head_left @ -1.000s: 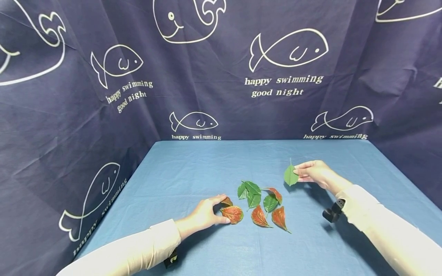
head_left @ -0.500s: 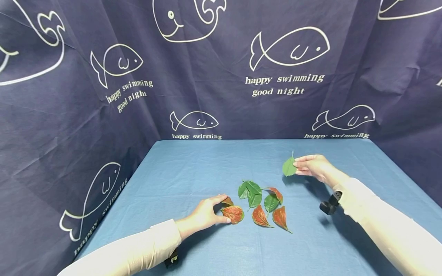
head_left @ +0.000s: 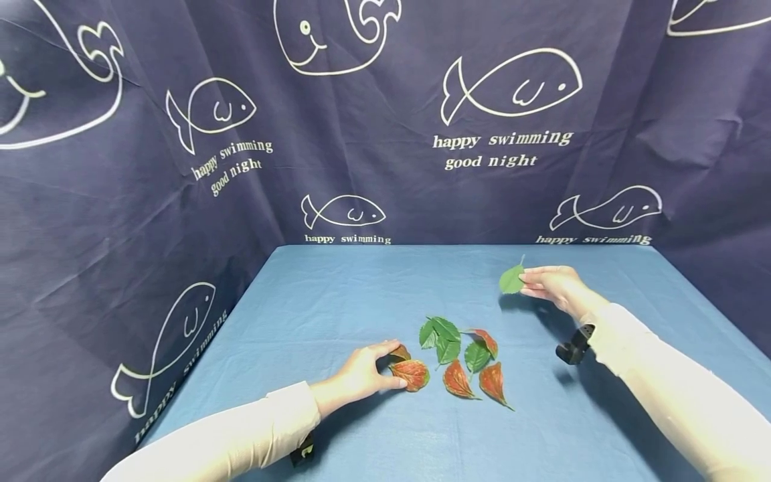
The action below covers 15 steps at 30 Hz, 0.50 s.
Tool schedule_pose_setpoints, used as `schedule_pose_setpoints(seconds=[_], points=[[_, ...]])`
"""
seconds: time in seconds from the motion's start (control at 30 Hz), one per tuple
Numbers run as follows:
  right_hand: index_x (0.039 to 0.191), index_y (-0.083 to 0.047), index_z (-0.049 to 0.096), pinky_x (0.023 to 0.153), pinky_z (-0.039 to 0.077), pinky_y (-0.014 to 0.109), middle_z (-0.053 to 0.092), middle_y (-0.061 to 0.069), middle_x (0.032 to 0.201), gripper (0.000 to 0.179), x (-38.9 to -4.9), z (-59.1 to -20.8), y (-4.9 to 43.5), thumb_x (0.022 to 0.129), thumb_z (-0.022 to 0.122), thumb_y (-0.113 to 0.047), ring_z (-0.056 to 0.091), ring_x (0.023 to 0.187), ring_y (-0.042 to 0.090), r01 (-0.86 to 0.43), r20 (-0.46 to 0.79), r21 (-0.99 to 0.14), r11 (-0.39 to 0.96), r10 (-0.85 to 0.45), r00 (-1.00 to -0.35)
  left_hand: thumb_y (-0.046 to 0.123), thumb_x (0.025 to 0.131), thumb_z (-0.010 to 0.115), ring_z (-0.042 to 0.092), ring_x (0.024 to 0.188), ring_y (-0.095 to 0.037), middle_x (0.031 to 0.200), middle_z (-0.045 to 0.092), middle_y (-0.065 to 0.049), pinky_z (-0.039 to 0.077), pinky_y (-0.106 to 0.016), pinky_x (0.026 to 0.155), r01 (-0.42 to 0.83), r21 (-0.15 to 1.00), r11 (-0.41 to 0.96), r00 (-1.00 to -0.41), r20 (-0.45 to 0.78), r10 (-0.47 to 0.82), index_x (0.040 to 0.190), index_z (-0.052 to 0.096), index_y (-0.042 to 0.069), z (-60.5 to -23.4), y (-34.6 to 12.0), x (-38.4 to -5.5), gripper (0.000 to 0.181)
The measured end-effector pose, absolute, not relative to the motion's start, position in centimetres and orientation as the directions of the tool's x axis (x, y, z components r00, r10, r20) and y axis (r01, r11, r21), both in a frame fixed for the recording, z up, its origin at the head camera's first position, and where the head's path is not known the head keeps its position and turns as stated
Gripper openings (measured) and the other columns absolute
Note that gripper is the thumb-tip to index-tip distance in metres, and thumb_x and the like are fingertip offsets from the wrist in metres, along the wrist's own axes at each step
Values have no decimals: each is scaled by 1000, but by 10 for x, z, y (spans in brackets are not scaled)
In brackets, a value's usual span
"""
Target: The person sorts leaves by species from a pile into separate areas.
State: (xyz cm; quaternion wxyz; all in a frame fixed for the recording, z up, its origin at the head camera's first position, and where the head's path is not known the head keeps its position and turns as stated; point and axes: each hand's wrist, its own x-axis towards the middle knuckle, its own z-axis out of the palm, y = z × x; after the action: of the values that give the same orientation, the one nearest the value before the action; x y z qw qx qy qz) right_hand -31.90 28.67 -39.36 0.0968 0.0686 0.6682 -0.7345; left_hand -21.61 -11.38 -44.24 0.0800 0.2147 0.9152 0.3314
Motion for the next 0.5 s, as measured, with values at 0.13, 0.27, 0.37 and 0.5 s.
schedule_pose_setpoints(seconds=[0.13,0.27,0.37,0.5], points=[[102,0,58,75,59,21,71,-3,74,13,-323,-393,289,91,57,8,71,70,7,235,-233,-965,-116,-28,-972,30,79,81,45,135,-33,145,50,-12,38,-48,112,338,637,693,-896,-8,444,142,50,7,-442,-113,-216,74],[105,0,56,74,59,22,71,-1,72,17,-328,-392,293,90,58,9,71,68,8,252,-254,-956,-153,-5,-967,31,79,81,46,135,-33,145,50,-12,38,-48,112,344,631,696,-896,-2,444,141,50,7,-441,-113,-217,74],[97,-3,61,73,59,22,71,-1,71,13,-333,-396,300,90,58,9,71,67,8,255,-260,-953,-164,10,-965,31,78,81,47,134,-33,144,51,-13,38,-48,112,355,631,690,-892,9,451,141,51,6,-441,-113,-216,74],[82,-10,62,72,59,21,70,-2,68,21,-339,-404,309,90,57,9,70,65,6,246,-256,-955,-164,43,-966,30,78,81,47,133,-34,143,52,-13,38,-48,111,359,635,684,-888,8,459,140,52,5,-440,-113,-216,73]])
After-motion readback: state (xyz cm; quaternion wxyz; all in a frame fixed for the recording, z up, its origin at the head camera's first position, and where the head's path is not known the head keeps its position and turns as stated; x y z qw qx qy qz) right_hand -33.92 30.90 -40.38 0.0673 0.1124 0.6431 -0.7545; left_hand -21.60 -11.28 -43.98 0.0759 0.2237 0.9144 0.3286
